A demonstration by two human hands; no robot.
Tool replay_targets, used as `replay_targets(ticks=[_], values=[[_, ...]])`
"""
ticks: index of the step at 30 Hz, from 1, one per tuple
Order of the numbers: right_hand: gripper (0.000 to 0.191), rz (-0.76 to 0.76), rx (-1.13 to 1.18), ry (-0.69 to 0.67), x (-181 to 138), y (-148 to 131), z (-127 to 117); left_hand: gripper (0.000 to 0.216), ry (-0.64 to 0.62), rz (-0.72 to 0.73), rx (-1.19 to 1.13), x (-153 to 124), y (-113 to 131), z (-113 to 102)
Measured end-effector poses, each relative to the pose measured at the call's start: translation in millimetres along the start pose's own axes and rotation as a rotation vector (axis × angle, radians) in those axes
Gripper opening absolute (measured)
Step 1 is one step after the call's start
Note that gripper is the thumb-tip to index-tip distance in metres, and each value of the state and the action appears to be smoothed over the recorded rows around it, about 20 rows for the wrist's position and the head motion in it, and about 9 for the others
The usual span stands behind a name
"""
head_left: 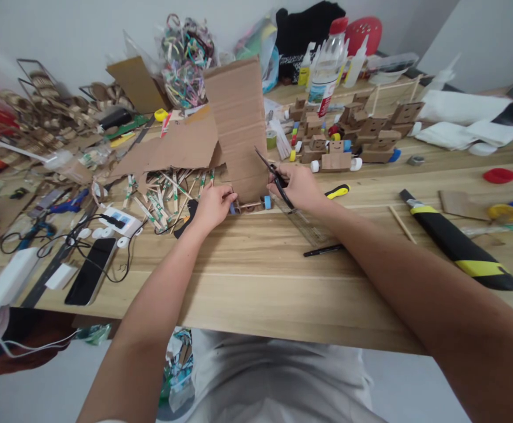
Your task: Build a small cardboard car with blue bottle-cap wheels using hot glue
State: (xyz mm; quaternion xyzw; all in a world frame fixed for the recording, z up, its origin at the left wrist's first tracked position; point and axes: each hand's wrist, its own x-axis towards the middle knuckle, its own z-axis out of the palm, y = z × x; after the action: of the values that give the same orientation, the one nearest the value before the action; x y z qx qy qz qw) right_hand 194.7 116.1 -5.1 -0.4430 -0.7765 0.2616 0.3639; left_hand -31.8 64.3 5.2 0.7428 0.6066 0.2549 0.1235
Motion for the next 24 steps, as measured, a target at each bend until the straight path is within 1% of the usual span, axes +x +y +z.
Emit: replay_targets(ticks=[5,10,15,20,24], values=[[0.004,-0.021,-0.021,-0.006,-1.9,-1.0,-0.3,0.034,-0.011,-0.006,0.003,-1.8,3.5,-2.7],[0.007,-0.049,-0.038,0.01,-2.0,0.1,0.7,0.034,-0.034,-0.011,0.013,-1.4,3.5,-3.6],[0.006,-0.041,-0.036,0.013,-3.1,0.3,0.5,0.032,-0.061,-0.023,0.042,-2.5,3.6,-4.5],[0.007,-0.032,-0.022,0.0,-3.4,0.4,1.8,0.03,-0.06,-0.04,0.082,-3.6,4.4,-5.7],[0.005,0.006,-0.014,0.001,-3.4,-1.4,3.5,0.028,-0.072,-0.04,0.113,-3.4,2.9,-6.1]])
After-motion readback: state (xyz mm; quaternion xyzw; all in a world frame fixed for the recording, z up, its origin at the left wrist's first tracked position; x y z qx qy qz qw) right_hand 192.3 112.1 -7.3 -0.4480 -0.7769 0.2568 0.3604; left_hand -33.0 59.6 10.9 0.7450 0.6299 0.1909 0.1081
